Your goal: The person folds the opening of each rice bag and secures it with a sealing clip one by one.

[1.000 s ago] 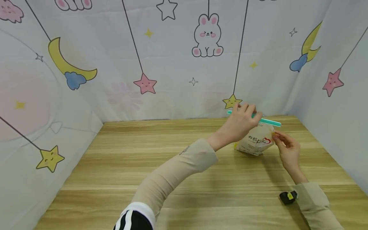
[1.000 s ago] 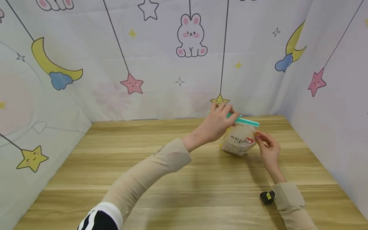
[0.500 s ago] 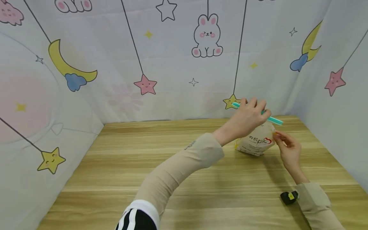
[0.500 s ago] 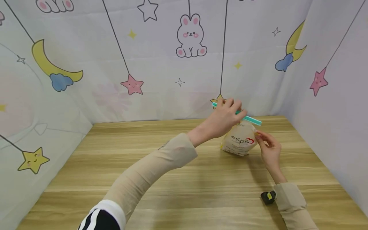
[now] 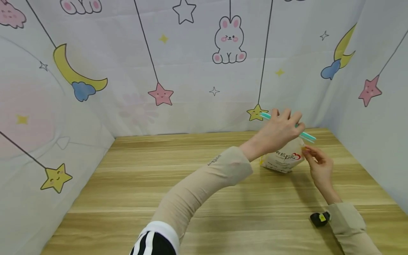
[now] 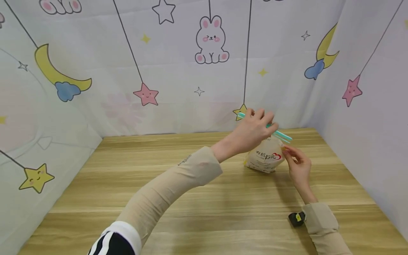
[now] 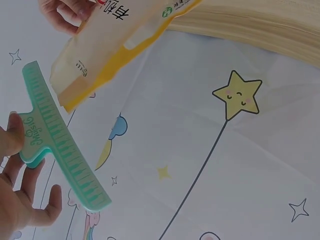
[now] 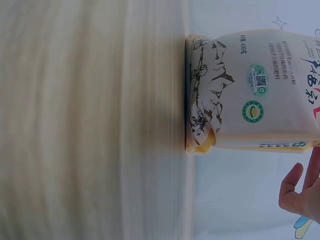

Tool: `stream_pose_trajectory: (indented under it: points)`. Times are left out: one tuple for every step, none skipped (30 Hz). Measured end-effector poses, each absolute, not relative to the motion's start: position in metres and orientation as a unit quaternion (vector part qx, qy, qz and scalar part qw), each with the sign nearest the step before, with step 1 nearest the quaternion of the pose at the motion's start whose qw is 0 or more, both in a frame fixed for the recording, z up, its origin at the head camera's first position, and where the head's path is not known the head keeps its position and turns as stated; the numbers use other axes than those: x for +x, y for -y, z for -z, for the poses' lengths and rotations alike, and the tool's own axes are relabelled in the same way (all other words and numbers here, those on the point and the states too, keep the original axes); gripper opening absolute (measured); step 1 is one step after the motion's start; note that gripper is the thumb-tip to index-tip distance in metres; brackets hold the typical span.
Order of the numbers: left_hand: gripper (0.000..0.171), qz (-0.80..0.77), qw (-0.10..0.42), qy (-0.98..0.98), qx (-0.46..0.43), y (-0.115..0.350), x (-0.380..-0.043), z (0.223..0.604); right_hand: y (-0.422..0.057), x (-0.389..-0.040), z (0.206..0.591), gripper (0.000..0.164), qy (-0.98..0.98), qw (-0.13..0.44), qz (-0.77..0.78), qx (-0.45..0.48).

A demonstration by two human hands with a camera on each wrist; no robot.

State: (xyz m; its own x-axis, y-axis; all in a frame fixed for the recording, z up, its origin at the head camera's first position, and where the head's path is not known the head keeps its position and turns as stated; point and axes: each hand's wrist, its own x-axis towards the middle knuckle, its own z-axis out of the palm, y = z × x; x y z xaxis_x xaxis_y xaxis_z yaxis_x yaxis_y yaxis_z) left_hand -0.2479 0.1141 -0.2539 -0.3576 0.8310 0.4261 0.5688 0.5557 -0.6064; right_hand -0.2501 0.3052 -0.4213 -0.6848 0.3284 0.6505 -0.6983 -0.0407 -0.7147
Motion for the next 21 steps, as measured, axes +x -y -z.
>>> stream_pose_trajectory:
  points:
    - [0.033,-0.184,0.364,0.802,-0.437,-0.115,-0.247,0.254,-0.305,-0.250,0.421,0.028,0.589,0.366,-0.704,0.156]
    - [0.035,-0.187,0.366,0.800,-0.437,-0.115,-0.247,0.254,-0.306,-0.250,0.422,0.028,0.589,0.368,-0.702,0.156]
    - [0.035,-0.191,0.370,0.797,-0.437,-0.116,-0.246,0.254,-0.306,-0.250,0.422,0.028,0.590,0.370,-0.700,0.158]
    - [0.036,-0.194,0.373,0.795,-0.438,-0.117,-0.245,0.255,-0.306,-0.250,0.422,0.027,0.591,0.372,-0.698,0.161]
    - [0.036,-0.197,0.379,0.792,-0.437,-0.118,-0.245,0.255,-0.306,-0.249,0.422,0.027,0.595,0.374,-0.693,0.161]
    - [0.037,-0.201,0.384,0.789,-0.437,-0.119,-0.244,0.255,-0.306,-0.249,0.422,0.026,0.596,0.377,-0.690,0.163]
    - [0.038,-0.203,0.388,0.786,-0.437,-0.120,-0.243,0.256,-0.307,-0.248,0.422,0.025,0.598,0.379,-0.687,0.165]
    - [0.038,-0.205,0.393,0.783,-0.436,-0.121,-0.243,0.257,-0.307,-0.248,0.422,0.024,0.597,0.379,-0.687,0.168]
    - [0.039,-0.207,0.398,0.781,-0.435,-0.122,-0.243,0.257,-0.307,-0.247,0.422,0.023,0.601,0.381,-0.683,0.164]
    - [0.039,-0.207,0.400,0.780,-0.434,-0.123,-0.242,0.258,-0.307,-0.247,0.422,0.023,0.603,0.380,-0.683,0.164]
    - [0.039,-0.207,0.402,0.780,-0.433,-0.124,-0.242,0.258,-0.307,-0.246,0.421,0.023,0.605,0.378,-0.681,0.163]
    - [0.039,-0.208,0.402,0.780,-0.432,-0.125,-0.242,0.258,-0.307,-0.246,0.421,0.023,0.602,0.375,-0.686,0.162]
    - [0.039,-0.207,0.402,0.780,-0.432,-0.126,-0.242,0.258,-0.307,-0.247,0.421,0.023,0.602,0.373,-0.688,0.158]
    - [0.038,-0.205,0.402,0.781,-0.432,-0.126,-0.243,0.258,-0.307,-0.247,0.421,0.024,0.604,0.371,-0.689,0.151]
    - [0.038,-0.207,0.399,0.782,-0.432,-0.127,-0.243,0.258,-0.307,-0.247,0.420,0.024,0.604,0.370,-0.691,0.144]
    - [0.037,-0.207,0.397,0.783,-0.433,-0.128,-0.243,0.258,-0.307,-0.247,0.420,0.025,0.601,0.367,-0.695,0.145]
    - [0.037,-0.206,0.396,0.783,-0.433,-0.128,-0.244,0.258,-0.307,-0.247,0.419,0.025,0.602,0.367,-0.695,0.143]
    - [0.037,-0.207,0.392,0.784,-0.434,-0.129,-0.244,0.258,-0.307,-0.247,0.419,0.024,0.602,0.366,-0.696,0.138]
    - [0.037,-0.208,0.388,0.785,-0.435,-0.129,-0.244,0.258,-0.307,-0.247,0.419,0.025,0.606,0.365,-0.694,0.134]
    - [0.037,-0.209,0.385,0.786,-0.436,-0.130,-0.244,0.258,-0.307,-0.247,0.419,0.025,0.608,0.365,-0.693,0.132]
    - [0.036,-0.212,0.380,0.787,-0.438,-0.131,-0.244,0.258,-0.307,-0.247,0.419,0.025,0.608,0.364,-0.693,0.131]
